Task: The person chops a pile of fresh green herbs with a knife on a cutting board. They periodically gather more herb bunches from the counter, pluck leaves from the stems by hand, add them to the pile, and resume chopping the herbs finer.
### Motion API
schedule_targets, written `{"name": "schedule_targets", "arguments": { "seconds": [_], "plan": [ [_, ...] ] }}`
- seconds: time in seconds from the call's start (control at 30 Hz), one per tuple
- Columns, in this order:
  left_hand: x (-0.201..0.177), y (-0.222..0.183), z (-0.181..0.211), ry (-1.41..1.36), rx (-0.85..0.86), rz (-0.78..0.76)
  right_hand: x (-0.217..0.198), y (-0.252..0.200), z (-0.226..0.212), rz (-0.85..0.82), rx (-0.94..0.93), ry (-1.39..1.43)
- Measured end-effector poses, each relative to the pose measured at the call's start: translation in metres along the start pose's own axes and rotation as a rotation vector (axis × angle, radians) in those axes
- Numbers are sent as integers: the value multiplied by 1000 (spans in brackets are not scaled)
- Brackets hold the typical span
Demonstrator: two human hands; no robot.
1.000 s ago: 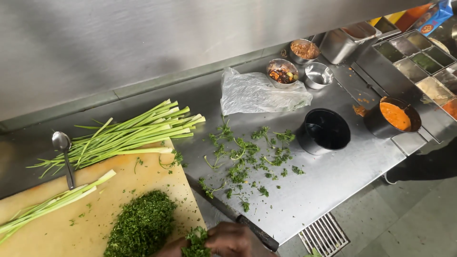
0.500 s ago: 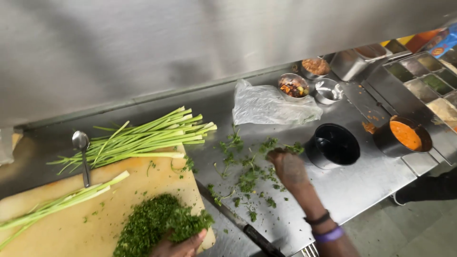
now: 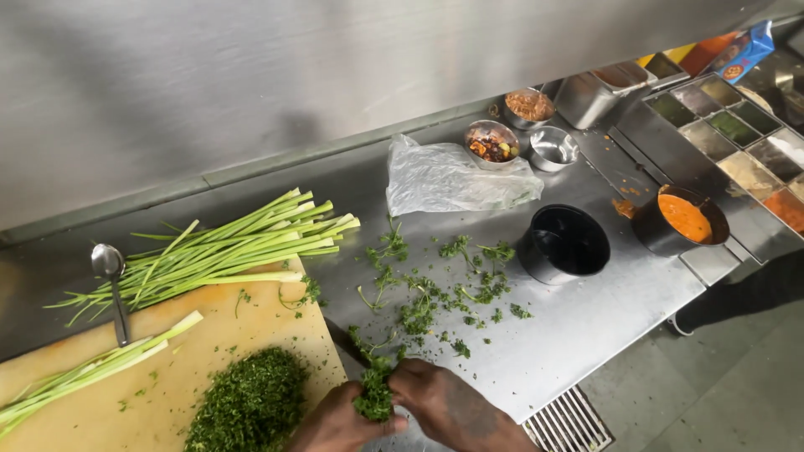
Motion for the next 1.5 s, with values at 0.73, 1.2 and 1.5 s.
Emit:
{"name": "schedule_targets", "arguments": {
  "seconds": [0.73,1.2,1.5],
  "plan": [
    [-41,-33,63,-927,-65,611,-5,17,27,592,128,331],
    [-44,-51,66,-981,-187,602,-56,10,262,829,127,-376],
    [-49,-76,72,-1319,-233,468,-136,69,216,520,468,-883]
  ]
}}
Point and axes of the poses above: each hand's wrist, its own y-axis towards the middle knuckle, its own x-axis out of the palm, z = x × y, the point moved 6 cm from there along y, towards the middle knuckle, and after that the axes turned 9 degrees about x, right-handed, at the moved point
